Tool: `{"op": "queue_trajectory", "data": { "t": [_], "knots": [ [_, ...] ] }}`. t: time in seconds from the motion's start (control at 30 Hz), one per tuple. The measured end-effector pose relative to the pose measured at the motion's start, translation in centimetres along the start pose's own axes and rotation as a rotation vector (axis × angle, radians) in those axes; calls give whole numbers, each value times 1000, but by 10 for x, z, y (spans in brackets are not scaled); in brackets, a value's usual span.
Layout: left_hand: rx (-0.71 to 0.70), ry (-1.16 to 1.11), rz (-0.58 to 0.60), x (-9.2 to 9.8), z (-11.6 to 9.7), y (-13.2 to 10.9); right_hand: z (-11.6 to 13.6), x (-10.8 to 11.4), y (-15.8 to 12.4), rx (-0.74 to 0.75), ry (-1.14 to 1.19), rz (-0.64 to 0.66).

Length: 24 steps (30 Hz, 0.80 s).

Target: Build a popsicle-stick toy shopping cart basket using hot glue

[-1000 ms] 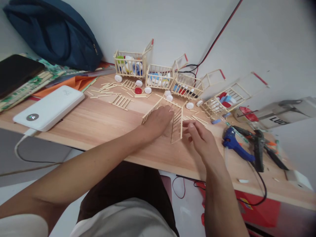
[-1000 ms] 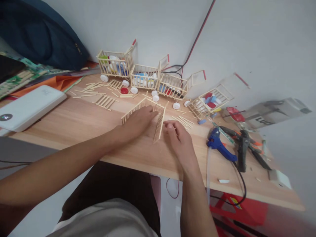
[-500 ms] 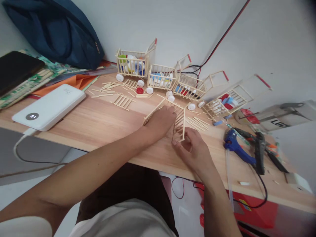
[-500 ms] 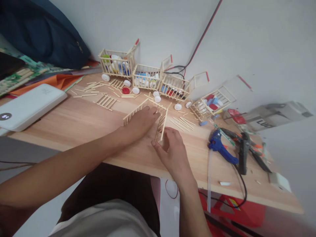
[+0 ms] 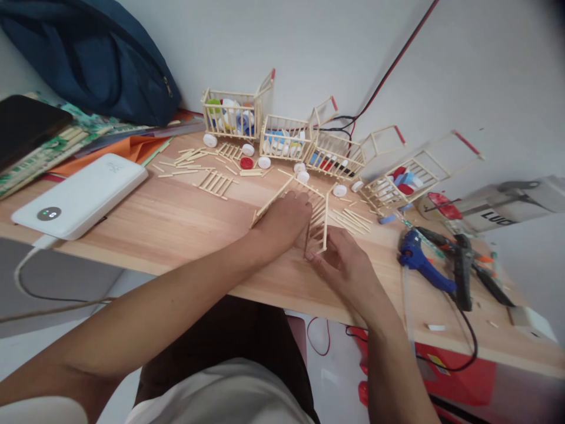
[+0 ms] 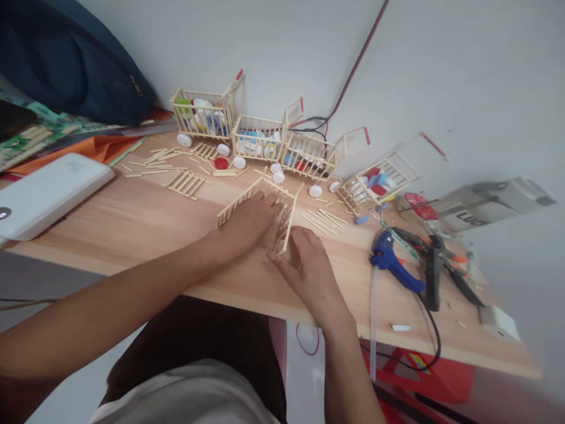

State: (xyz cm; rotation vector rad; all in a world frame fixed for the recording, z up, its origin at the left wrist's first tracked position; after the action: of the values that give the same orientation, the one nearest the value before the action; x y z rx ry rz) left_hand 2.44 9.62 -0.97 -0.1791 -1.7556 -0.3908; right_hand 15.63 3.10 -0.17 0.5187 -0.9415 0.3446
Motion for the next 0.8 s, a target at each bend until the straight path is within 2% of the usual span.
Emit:
{"op": "queue_trajectory", "data": {
  "t": [0.17,0.27,0.33,0.37,0.47,0.57,0.7,0.8],
  "knots": [
    [-51,-80,-53,19,-1,-3,-2,1,-1,6,-13,14],
    [-78,-41,-249,36,2,9,-3,2,-3,-10,2,3],
    [-131,-5,-372,41,5,23,-3,3,-4,-31,20,1],
    [-175,10,-392,41,7,30,-3,4,-5,-41,34,2],
    [-285,23,-399,32,10,48,-5,8,-7,-92,104,-31],
    [-339,36,-388,25,9,53,-12,12,-3,-173,172,-131],
    [-322,59,-339,28,3,52,-26,14,16,-223,184,-297],
    [-270,70,-296,32,-1,55,-34,14,33,-267,132,-359]
  ]
}}
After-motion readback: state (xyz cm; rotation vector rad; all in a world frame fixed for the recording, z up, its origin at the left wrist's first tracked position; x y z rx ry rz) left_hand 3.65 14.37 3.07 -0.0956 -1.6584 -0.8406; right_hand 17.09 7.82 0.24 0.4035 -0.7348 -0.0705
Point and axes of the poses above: each hand's wrist, its own y-axis towards the middle knuckle, its own x-axis out of the back of the hand, z = x × y, the point moved 3 cm from there along y, towards the middle knuckle, and after that the axes turned 13 degrees about x, right-handed, at the moved point
